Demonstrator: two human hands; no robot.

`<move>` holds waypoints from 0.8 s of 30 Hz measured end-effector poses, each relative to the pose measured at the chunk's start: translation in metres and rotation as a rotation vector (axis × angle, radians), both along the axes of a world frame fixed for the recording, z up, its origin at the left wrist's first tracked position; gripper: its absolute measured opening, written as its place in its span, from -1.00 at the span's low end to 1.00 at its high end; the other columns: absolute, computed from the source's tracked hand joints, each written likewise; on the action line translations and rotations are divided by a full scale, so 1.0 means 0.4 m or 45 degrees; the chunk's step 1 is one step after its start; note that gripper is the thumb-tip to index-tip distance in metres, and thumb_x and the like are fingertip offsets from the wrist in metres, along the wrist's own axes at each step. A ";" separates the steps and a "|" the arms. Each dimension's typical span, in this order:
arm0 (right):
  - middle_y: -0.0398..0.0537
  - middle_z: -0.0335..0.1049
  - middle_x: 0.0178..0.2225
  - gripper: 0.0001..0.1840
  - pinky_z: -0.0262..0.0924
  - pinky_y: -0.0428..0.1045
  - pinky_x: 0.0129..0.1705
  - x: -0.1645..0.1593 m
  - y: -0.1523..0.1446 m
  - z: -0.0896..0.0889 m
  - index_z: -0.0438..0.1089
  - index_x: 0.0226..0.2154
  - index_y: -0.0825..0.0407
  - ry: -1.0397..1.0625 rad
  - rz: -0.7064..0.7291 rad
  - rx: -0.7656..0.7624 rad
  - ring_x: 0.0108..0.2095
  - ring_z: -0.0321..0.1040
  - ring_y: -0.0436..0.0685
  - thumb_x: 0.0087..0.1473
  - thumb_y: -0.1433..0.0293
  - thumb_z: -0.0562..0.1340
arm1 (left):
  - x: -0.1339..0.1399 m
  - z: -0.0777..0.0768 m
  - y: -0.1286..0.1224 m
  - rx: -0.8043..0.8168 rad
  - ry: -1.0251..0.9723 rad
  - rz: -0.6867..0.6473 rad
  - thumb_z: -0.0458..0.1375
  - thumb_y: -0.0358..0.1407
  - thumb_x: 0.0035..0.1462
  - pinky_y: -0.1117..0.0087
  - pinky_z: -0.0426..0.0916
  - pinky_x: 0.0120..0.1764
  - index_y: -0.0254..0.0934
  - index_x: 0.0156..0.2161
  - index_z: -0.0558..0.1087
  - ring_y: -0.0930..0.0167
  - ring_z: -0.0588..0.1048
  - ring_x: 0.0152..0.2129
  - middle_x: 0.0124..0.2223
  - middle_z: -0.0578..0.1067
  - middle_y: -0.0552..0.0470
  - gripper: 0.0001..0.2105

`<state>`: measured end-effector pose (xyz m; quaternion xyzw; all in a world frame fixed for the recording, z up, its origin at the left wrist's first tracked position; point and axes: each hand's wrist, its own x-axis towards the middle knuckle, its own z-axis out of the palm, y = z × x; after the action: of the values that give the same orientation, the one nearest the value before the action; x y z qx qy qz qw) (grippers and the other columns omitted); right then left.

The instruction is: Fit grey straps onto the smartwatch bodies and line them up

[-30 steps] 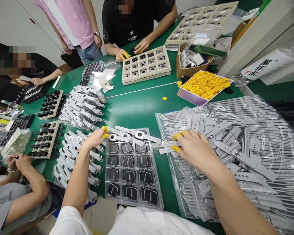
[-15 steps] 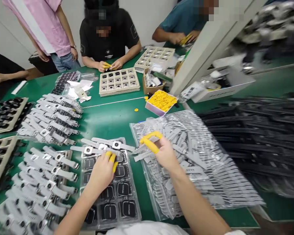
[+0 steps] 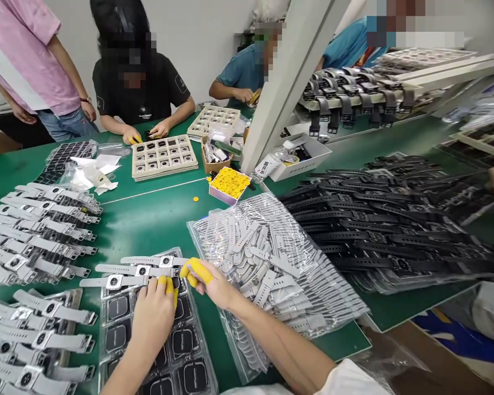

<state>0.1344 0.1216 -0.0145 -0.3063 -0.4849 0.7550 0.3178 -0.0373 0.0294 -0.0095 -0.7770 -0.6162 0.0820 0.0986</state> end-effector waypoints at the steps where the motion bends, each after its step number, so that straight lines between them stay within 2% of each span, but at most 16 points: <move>1: -0.27 0.14 -0.57 -0.44 -0.03 -0.07 -0.55 -0.004 0.000 -0.002 0.33 -0.38 0.01 0.029 0.003 -0.054 -0.61 0.02 -0.05 0.23 -0.15 0.12 | -0.007 -0.002 0.011 0.016 -0.033 -0.040 0.17 -0.41 0.23 0.14 0.38 -0.22 -0.35 -0.26 0.61 0.11 0.48 -0.20 -0.13 0.55 -0.26 -0.85; 4: -0.25 0.21 -0.54 -0.46 0.01 -0.10 -0.57 -0.012 0.004 0.005 0.28 -0.43 0.00 0.059 0.035 -0.139 -0.59 0.09 -0.06 0.13 -0.14 0.26 | -0.032 0.002 0.042 0.041 -0.112 -0.119 0.10 -0.40 0.29 0.15 0.42 -0.18 -0.33 -0.20 0.58 0.12 0.49 -0.17 -0.11 0.55 -0.24 -0.81; 8: -0.28 0.32 -0.57 -0.48 0.06 -0.11 -0.60 -0.013 -0.001 0.020 0.26 -0.36 -0.03 0.075 0.062 -0.158 -0.65 0.16 -0.06 0.10 -0.12 0.33 | -0.054 0.044 0.061 -0.172 -0.290 -0.072 0.05 -0.49 0.26 0.19 0.43 -0.19 -0.26 -0.24 0.50 0.13 0.53 -0.19 -0.19 0.57 -0.16 -0.81; 11: -0.30 0.33 -0.60 -0.51 -0.02 -0.13 -0.64 -0.013 -0.015 0.011 0.28 -0.33 -0.03 0.085 0.044 -0.194 -0.71 0.09 -0.08 0.16 -0.10 0.28 | -0.045 0.072 0.065 -0.260 -0.718 0.177 0.06 -0.41 0.31 0.24 0.44 -0.21 -0.22 -0.08 0.42 0.19 0.56 -0.28 -0.24 0.56 -0.08 -0.86; 12: -0.31 0.32 -0.61 -0.53 -0.04 -0.14 -0.65 -0.013 -0.021 0.006 0.29 -0.32 -0.02 0.091 0.036 -0.230 -0.71 0.07 -0.09 0.16 -0.08 0.29 | -0.037 0.073 0.067 -0.256 -0.892 0.260 0.06 -0.38 0.33 0.26 0.45 -0.22 -0.21 -0.02 0.39 0.22 0.57 -0.29 -0.24 0.56 -0.06 -0.84; 14: -0.32 0.30 -0.61 -0.56 -0.03 -0.14 -0.64 -0.015 -0.032 -0.002 0.32 -0.29 -0.02 0.113 0.047 -0.306 -0.70 0.05 -0.10 0.14 -0.05 0.31 | -0.018 0.063 0.072 -0.228 -1.244 0.319 0.03 -0.37 0.35 0.28 0.47 -0.17 -0.22 0.04 0.34 0.26 0.58 -0.24 -0.19 0.57 -0.07 -0.80; 17: -0.30 0.32 -0.59 -0.60 0.03 -0.13 -0.62 -0.012 -0.043 -0.004 0.36 -0.25 -0.02 0.097 0.107 -0.351 -0.68 0.09 -0.08 0.15 0.00 0.32 | 0.000 0.037 0.075 -0.205 -1.568 0.216 -0.02 -0.42 0.35 0.24 0.48 -0.03 -0.24 0.14 0.30 0.28 0.56 -0.11 0.01 0.56 -0.15 -0.70; 21: -0.26 0.32 -0.61 -0.62 0.02 -0.12 -0.60 -0.001 -0.045 0.004 0.37 -0.32 0.00 0.040 0.202 -0.289 -0.68 0.10 -0.08 0.18 0.03 0.31 | -0.010 0.013 0.068 -0.216 -1.584 -0.051 -0.02 -0.52 0.26 0.16 0.40 0.19 -0.21 0.25 0.31 0.26 0.47 0.14 0.21 0.46 -0.17 -0.52; 24: -0.25 0.31 -0.63 -0.62 -0.02 -0.12 -0.62 0.005 -0.043 0.006 0.37 -0.34 0.01 0.005 0.270 -0.268 -0.68 0.07 -0.07 0.19 0.03 0.30 | -0.025 0.001 0.059 -0.176 -1.569 -0.118 -0.03 -0.58 0.20 0.13 0.35 0.26 -0.22 0.29 0.30 0.25 0.40 0.24 0.24 0.44 -0.18 -0.43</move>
<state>0.1364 0.1044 -0.0119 -0.2833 -0.4321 0.8317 0.2033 -0.0471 0.0532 -0.0092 -0.7123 -0.5187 -0.3461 -0.3222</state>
